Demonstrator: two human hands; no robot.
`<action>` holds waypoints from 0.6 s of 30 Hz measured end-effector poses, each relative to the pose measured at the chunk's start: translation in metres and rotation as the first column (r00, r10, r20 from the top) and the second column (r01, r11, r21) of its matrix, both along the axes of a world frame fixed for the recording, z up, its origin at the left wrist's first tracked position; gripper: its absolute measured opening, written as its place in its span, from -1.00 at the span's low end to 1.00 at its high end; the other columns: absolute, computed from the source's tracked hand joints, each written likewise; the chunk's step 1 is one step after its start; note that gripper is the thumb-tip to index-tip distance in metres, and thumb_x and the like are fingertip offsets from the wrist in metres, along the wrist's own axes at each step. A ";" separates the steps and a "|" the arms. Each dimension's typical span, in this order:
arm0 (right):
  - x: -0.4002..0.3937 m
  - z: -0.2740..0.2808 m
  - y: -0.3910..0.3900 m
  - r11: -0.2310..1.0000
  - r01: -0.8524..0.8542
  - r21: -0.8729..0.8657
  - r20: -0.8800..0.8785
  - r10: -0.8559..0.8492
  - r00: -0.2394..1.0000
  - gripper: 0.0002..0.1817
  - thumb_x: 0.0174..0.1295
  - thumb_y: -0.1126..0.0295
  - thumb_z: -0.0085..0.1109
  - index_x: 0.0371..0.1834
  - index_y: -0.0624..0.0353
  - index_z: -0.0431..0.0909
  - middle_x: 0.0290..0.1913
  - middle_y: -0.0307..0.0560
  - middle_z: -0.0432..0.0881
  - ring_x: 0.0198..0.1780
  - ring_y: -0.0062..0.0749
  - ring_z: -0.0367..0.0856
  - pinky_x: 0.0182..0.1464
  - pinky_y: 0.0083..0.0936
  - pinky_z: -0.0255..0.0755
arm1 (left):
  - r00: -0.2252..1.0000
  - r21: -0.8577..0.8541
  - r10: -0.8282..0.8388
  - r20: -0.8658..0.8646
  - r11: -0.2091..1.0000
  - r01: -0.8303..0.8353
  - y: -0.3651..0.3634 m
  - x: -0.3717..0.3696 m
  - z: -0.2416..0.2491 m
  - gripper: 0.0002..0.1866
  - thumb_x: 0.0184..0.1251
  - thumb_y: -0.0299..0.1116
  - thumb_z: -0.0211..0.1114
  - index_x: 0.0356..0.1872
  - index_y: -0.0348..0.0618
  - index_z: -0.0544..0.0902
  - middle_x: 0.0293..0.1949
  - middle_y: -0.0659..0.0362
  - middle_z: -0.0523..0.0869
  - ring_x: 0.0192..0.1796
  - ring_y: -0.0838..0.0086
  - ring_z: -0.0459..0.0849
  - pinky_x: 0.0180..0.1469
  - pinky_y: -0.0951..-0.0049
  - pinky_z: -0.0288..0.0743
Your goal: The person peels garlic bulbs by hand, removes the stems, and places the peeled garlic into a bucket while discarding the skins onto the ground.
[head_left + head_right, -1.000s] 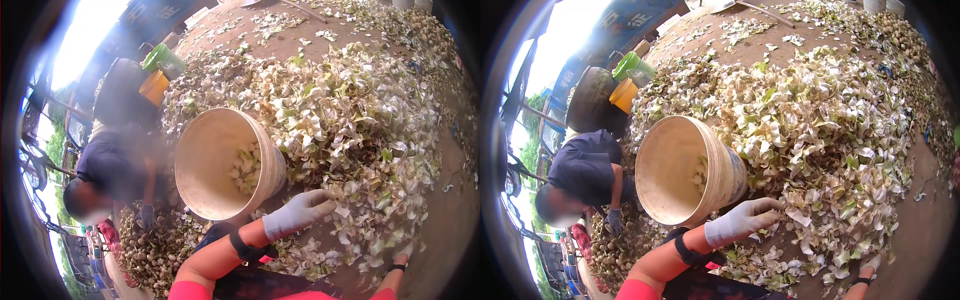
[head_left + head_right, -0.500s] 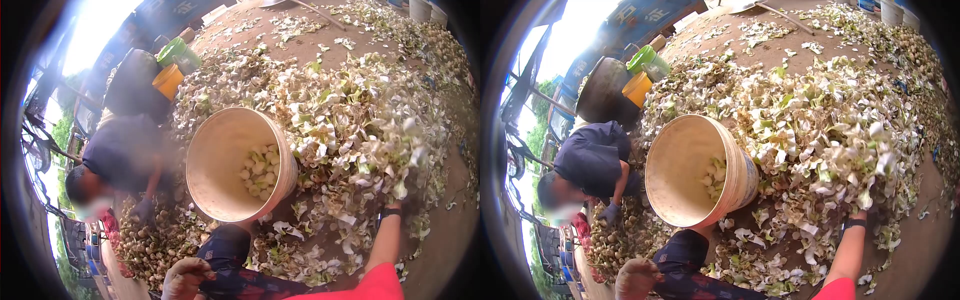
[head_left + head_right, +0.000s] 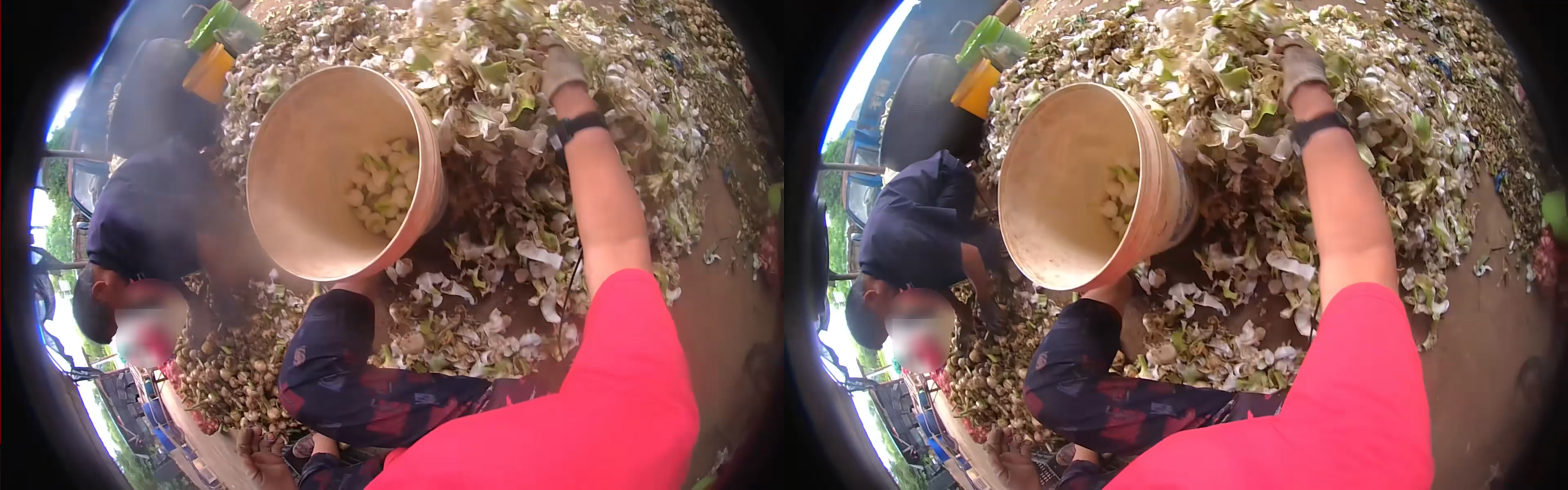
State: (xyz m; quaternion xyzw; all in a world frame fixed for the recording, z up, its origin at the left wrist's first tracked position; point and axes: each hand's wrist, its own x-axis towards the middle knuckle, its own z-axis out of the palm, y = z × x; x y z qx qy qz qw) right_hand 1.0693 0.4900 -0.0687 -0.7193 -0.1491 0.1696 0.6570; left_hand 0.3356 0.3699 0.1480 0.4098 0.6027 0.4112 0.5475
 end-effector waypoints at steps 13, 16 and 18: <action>-0.327 -0.116 -0.330 0.842 0.427 -0.328 -0.878 -0.439 0.192 -0.65 0.31 -0.04 -0.02 -0.19 0.02 0.45 -0.30 -0.18 0.46 -0.23 -0.28 0.43 -0.13 -0.18 0.44 | 0.982 -0.282 0.177 0.072 0.948 -0.150 -0.035 -0.076 -0.107 -0.62 0.47 -0.12 0.00 0.05 -0.20 0.50 -0.10 0.18 0.62 -0.13 0.41 0.58 -0.09 0.34 0.48; -0.227 -0.157 -0.217 0.895 0.408 0.181 -0.905 -0.011 0.425 -0.63 0.29 -0.03 0.02 -0.09 0.00 0.53 -0.11 -0.08 0.62 -0.03 -0.21 0.54 0.02 -0.16 0.45 | 0.986 -0.263 0.119 0.114 0.961 -0.085 -0.066 -0.099 -0.101 -0.61 0.48 -0.14 -0.01 0.08 -0.25 0.48 -0.06 0.11 0.62 -0.09 0.36 0.61 -0.07 0.30 0.52; -0.162 -0.120 -0.132 0.852 0.468 0.232 -0.864 -0.040 0.501 -0.58 0.30 -0.07 -0.07 -0.06 -0.02 0.57 -0.10 -0.15 0.64 -0.01 -0.23 0.57 0.00 -0.23 0.45 | 0.968 -0.261 0.244 0.056 0.940 -0.222 -0.093 -0.110 -0.096 -0.58 0.48 -0.12 -0.02 0.10 -0.28 0.46 -0.06 0.07 0.63 -0.14 0.33 0.64 -0.10 0.29 0.56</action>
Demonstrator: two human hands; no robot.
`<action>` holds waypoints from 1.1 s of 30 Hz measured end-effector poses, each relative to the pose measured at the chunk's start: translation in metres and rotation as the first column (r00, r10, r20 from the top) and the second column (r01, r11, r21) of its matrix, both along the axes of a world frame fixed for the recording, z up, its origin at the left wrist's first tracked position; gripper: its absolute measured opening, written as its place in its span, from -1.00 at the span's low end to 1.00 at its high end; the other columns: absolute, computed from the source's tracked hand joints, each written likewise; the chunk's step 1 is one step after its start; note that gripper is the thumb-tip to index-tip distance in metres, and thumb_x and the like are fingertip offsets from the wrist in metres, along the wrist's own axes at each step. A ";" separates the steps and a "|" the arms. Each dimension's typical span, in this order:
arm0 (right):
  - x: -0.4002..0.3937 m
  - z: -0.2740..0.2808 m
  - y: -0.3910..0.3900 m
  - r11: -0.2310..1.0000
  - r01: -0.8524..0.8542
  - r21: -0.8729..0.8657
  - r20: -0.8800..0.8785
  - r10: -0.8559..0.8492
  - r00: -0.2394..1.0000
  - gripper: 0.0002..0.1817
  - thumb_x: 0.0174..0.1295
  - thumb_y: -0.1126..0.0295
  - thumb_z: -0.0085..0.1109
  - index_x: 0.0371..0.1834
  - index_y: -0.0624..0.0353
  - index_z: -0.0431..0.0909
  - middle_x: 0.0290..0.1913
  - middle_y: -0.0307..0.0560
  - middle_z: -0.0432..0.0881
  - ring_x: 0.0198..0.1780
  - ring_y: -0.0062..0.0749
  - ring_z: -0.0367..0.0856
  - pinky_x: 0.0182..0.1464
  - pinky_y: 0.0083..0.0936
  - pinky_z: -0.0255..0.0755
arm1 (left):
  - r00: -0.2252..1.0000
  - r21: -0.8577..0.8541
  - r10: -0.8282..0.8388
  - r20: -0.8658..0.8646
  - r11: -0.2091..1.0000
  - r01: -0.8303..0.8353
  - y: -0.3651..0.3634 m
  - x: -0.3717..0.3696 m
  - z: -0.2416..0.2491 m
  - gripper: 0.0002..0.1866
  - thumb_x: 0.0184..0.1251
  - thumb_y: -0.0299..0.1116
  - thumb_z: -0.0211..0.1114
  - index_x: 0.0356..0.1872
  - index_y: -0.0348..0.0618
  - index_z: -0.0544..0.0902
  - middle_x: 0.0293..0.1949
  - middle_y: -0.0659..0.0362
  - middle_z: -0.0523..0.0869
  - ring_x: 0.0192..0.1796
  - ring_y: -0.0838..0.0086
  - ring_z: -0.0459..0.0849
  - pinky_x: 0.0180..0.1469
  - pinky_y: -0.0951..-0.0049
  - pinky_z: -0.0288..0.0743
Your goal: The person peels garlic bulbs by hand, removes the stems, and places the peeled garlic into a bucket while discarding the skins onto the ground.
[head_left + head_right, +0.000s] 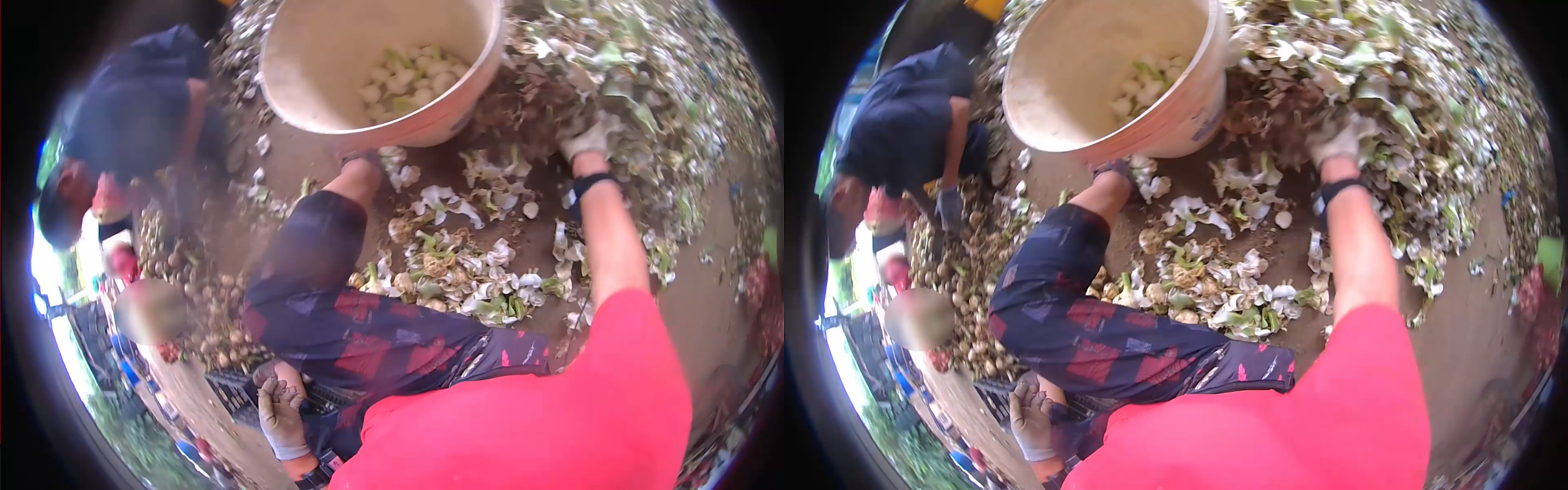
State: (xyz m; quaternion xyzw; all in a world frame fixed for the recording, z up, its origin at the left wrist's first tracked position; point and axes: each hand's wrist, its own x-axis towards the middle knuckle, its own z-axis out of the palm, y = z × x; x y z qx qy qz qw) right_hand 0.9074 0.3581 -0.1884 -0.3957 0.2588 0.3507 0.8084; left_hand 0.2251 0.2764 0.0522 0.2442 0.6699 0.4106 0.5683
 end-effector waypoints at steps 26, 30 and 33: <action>-0.135 0.100 -0.086 0.407 0.803 -0.434 -0.188 0.831 -0.523 -0.42 -0.06 0.32 0.24 0.15 -0.07 0.42 0.02 0.02 0.53 -0.07 -0.18 0.57 -0.13 -0.38 0.47 | 0.955 -0.048 0.167 -0.246 0.982 -0.184 -0.056 -0.052 -0.032 -0.59 0.41 -0.16 0.10 0.08 -0.28 0.48 -0.15 0.13 0.60 -0.26 0.51 0.59 -0.20 0.56 0.49; -0.266 0.016 -0.096 -0.104 0.020 -0.994 -0.081 0.629 -0.774 -0.48 0.04 0.19 0.19 0.12 0.03 0.45 0.03 0.16 0.57 0.01 0.03 0.59 0.12 -0.21 0.43 | 0.935 0.050 -0.030 -0.354 0.997 0.051 -0.035 -0.031 -0.033 -0.57 0.41 -0.16 0.09 0.12 -0.29 0.50 -0.11 0.09 0.62 -0.17 0.46 0.62 -0.13 0.50 0.51; -0.300 -0.072 -0.126 -0.282 0.119 -0.952 -0.282 0.653 -0.703 -0.48 0.08 0.20 0.16 0.16 0.06 0.42 0.08 0.16 0.54 0.05 0.02 0.56 0.13 -0.21 0.42 | 0.957 0.098 -0.079 -0.281 0.989 0.110 -0.019 -0.033 -0.023 -0.63 0.46 -0.23 0.04 0.08 -0.33 0.48 -0.10 0.06 0.61 -0.17 0.41 0.66 -0.04 0.43 0.53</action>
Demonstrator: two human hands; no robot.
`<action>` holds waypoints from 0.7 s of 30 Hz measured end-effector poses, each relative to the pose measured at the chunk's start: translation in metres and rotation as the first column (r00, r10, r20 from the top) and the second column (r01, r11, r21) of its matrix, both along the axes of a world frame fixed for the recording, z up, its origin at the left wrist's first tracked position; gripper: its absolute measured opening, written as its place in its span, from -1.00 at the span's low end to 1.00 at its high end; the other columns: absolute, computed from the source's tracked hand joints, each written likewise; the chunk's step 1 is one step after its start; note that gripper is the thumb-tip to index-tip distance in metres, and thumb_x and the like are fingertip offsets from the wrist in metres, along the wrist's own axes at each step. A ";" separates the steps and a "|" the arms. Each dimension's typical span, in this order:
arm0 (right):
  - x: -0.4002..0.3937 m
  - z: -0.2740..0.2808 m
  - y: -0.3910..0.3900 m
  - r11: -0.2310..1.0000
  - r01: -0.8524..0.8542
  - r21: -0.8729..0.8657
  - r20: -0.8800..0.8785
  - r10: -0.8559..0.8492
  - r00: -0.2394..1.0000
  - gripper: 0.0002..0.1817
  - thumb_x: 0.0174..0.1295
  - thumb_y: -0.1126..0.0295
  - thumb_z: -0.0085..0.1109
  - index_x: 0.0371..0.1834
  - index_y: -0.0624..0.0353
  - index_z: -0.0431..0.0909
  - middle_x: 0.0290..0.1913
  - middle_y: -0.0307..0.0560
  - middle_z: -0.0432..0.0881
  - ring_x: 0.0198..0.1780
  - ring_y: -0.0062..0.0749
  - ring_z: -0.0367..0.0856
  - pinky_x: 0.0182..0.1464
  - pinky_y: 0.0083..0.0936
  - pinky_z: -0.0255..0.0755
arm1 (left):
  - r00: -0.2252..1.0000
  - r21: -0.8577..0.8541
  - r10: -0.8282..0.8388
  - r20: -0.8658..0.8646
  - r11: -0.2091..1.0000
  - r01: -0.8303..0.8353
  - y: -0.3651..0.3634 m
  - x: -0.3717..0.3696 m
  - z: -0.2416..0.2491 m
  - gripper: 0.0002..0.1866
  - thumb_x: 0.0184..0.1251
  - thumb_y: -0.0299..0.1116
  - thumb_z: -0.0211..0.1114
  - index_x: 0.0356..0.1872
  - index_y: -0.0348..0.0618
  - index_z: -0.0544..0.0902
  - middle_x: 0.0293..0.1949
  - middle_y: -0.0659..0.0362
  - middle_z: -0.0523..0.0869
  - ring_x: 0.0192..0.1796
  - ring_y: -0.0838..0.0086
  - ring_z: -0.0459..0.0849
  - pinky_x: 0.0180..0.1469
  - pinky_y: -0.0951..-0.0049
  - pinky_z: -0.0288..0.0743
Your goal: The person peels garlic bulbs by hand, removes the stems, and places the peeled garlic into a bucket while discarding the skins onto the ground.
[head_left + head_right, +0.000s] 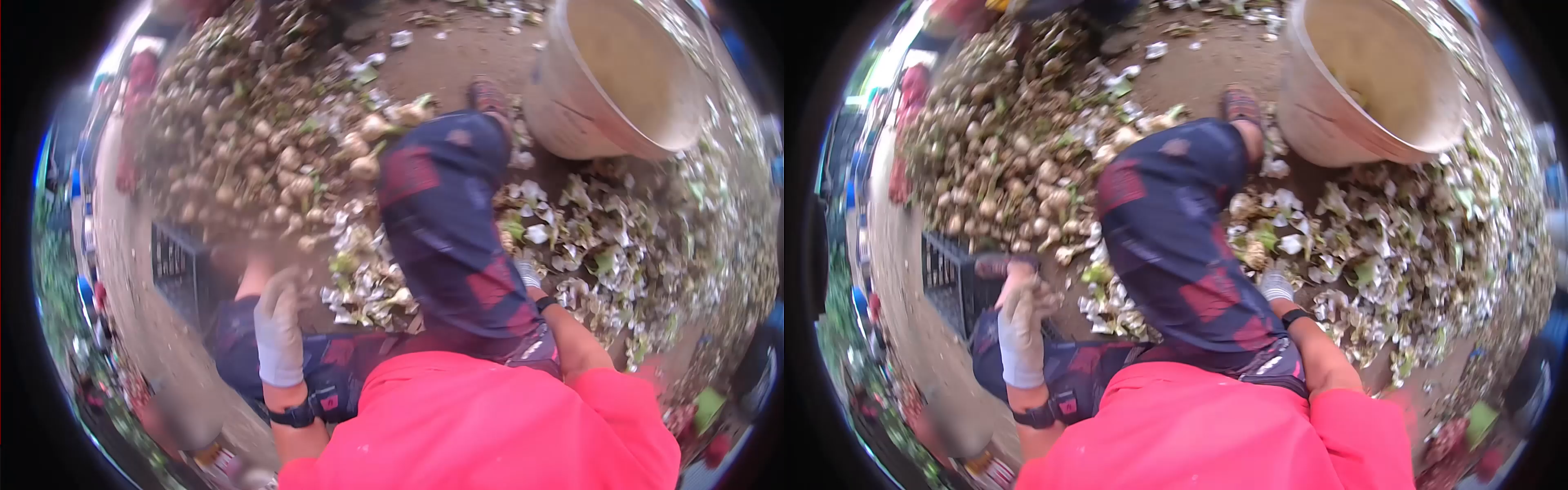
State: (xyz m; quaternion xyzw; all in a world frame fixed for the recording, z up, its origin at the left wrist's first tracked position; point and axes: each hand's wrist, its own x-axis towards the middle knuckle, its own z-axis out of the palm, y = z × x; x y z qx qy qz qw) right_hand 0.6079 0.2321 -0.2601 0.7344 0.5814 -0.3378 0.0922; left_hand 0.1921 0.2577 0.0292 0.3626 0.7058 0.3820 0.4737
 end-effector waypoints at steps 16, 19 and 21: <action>0.077 0.349 -0.002 0.493 0.856 0.157 -0.956 -0.141 0.257 -0.53 0.13 0.56 0.16 0.16 0.19 0.38 -0.16 -0.23 0.48 -0.16 -0.52 0.46 -0.11 -0.48 0.43 | 0.751 0.140 0.069 0.656 0.967 -0.212 -0.018 -0.025 0.003 -0.50 0.33 -0.22 0.19 0.18 -0.32 0.41 -0.01 0.07 0.59 -0.08 0.38 0.61 0.02 0.35 0.49; -0.051 0.415 0.013 0.652 0.453 0.608 -0.670 0.115 0.733 -0.59 0.18 0.59 0.13 0.12 0.20 0.36 -0.20 -0.27 0.43 -0.18 -0.56 0.43 -0.15 -0.54 0.38 | 0.749 0.180 -0.080 0.658 0.982 -0.053 -0.021 -0.016 -0.013 -0.26 0.23 0.05 0.28 0.27 -0.26 0.30 0.08 0.04 0.51 0.00 0.33 0.58 0.03 0.31 0.50; -0.122 0.388 0.020 0.730 0.246 0.637 -0.599 0.269 0.754 -0.58 0.13 0.59 0.15 0.10 0.18 0.36 -0.09 -0.16 0.46 -0.08 -0.41 0.47 -0.04 -0.44 0.39 | 0.605 0.113 -0.148 0.783 0.989 0.096 -0.026 0.000 -0.016 -0.12 0.12 0.15 0.34 0.34 -0.18 0.21 0.20 0.05 0.39 0.10 0.31 0.52 0.04 0.30 0.50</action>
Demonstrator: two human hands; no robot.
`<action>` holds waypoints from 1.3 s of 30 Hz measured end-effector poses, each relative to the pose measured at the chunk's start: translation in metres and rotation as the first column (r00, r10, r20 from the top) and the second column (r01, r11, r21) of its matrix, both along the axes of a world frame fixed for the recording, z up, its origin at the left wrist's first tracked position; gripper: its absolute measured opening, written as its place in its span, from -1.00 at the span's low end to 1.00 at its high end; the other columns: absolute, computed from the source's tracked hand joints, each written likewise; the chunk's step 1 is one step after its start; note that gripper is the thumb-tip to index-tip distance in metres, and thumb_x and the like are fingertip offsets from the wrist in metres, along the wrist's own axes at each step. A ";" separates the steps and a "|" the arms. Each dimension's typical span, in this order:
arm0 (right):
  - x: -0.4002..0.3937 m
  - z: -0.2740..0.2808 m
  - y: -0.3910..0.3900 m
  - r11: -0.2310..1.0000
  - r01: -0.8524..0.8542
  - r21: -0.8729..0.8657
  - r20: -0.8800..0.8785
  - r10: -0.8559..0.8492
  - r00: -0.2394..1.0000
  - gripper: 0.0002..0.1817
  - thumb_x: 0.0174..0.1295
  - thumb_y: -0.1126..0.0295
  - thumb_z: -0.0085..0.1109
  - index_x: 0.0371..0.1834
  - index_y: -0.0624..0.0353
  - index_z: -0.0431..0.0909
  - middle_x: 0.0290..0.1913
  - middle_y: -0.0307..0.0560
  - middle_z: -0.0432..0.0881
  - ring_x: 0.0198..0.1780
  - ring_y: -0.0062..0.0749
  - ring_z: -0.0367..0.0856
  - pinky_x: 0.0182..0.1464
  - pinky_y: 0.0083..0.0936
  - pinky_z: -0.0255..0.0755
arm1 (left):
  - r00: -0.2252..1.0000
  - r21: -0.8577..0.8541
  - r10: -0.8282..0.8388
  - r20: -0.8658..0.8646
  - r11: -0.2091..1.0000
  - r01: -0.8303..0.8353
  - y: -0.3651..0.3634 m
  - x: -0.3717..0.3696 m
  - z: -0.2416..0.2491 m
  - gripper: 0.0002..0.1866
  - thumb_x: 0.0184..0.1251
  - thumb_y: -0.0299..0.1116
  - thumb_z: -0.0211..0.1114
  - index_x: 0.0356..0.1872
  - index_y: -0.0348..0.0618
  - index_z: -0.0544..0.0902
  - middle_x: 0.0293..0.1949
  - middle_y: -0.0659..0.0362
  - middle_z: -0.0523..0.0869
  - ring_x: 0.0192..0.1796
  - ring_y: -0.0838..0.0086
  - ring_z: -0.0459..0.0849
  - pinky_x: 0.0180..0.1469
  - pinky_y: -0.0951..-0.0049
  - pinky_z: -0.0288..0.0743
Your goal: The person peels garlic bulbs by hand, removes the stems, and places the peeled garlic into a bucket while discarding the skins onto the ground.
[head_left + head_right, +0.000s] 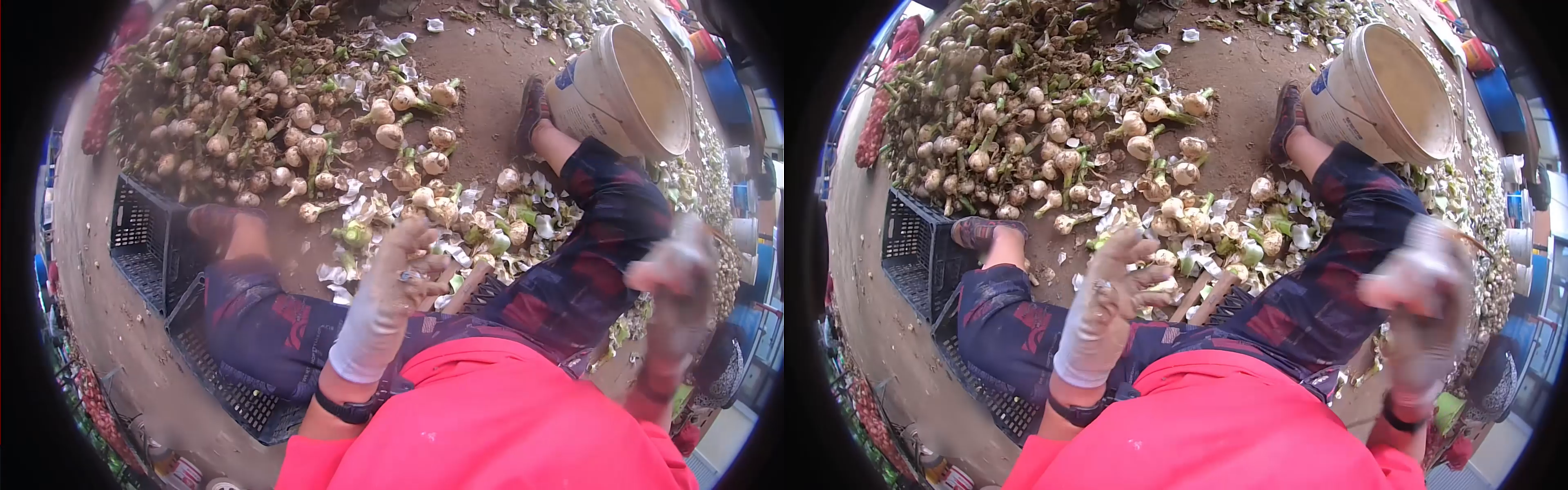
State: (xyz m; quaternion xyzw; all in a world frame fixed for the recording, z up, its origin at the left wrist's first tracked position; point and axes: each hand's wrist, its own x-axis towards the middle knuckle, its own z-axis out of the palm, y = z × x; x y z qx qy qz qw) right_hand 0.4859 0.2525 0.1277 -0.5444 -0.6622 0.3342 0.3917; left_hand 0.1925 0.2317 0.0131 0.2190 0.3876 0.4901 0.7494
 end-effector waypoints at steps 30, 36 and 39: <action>-0.137 -0.380 0.072 0.444 -0.742 -0.502 0.525 0.838 0.146 -0.66 0.01 0.22 0.21 -0.15 0.10 0.63 -0.02 -0.05 0.56 0.15 -0.13 0.41 0.19 -0.27 0.30 | 0.651 -0.147 0.757 0.048 0.650 -0.745 -0.025 -0.144 0.007 -0.44 0.41 -0.06 0.01 0.32 -0.14 0.27 0.22 0.01 0.38 -0.12 0.20 0.36 -0.13 0.26 0.35; -0.052 -0.351 0.071 0.487 -0.496 -0.719 0.462 0.868 0.181 -0.52 -0.04 0.30 0.23 0.03 0.10 0.54 0.03 0.05 0.50 0.16 -0.04 0.41 0.19 -0.24 0.31 | 0.704 -0.120 0.707 0.073 0.707 -0.697 -0.019 -0.133 0.010 -0.40 0.46 0.00 -0.05 0.29 -0.28 0.26 0.04 -0.03 0.50 -0.18 0.17 0.46 -0.18 0.27 0.46; -0.020 -0.347 0.066 0.459 -0.429 -0.778 0.484 0.873 0.056 -0.17 -0.02 0.22 0.28 0.40 0.01 0.19 0.28 0.11 0.33 0.29 -0.05 0.34 0.33 -0.31 0.21 | 0.782 -0.095 0.604 0.153 0.797 -0.597 -0.025 -0.136 0.006 -0.42 0.46 -0.03 -0.04 0.35 -0.15 0.22 0.24 0.03 0.34 -0.04 0.22 0.38 -0.08 0.14 0.39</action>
